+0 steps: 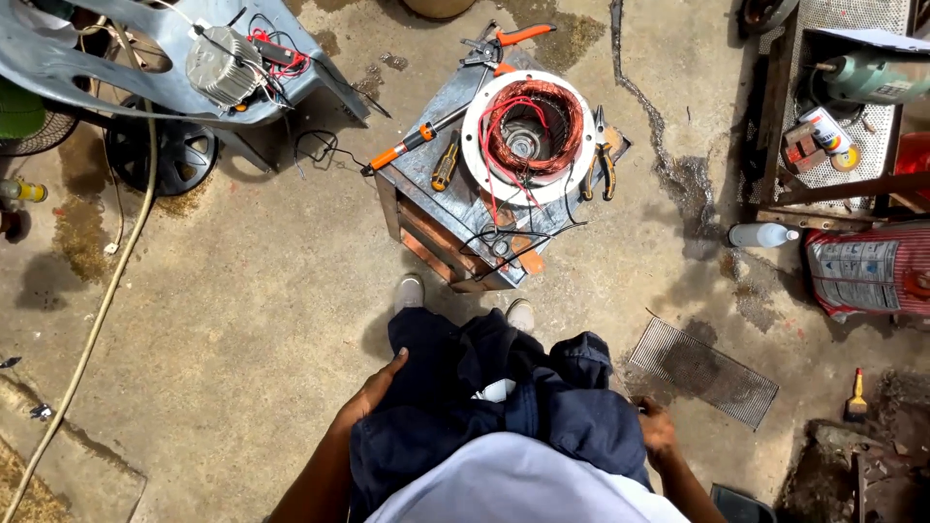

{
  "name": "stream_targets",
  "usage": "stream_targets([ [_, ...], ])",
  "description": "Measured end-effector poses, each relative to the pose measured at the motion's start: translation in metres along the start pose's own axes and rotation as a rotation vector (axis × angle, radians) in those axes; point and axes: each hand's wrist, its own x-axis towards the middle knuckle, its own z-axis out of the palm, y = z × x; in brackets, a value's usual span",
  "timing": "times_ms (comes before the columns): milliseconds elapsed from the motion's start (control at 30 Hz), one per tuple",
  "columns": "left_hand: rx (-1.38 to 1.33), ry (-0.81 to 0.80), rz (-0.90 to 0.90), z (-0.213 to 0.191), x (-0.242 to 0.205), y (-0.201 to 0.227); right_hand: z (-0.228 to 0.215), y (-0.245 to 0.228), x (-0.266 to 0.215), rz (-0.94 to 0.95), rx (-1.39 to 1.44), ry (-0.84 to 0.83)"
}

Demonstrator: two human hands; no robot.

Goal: Soldering electrical wires onto a motor stator during a repair task.

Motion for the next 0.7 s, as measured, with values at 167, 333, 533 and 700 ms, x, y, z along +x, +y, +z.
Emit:
stream_targets([
  [167, 0.044, 0.007, -0.014, -0.054, 0.001, 0.043, 0.088, -0.117, -0.049, 0.145, 0.622, 0.234],
  [333, 0.415, 0.165, 0.145, -0.153, 0.163, -0.024, 0.176, -0.184, -0.098, 0.420, 0.008, 0.382],
  [533, 0.727, 0.505, 0.447, -0.136, 0.118, 0.113, 0.214, -0.008, -0.101, 0.448, 1.225, 0.268],
  [700, 0.477, 0.573, 1.048, -0.087, 0.030, 0.221, 0.248, 0.008, -0.152, 0.479, 1.073, 0.384],
])
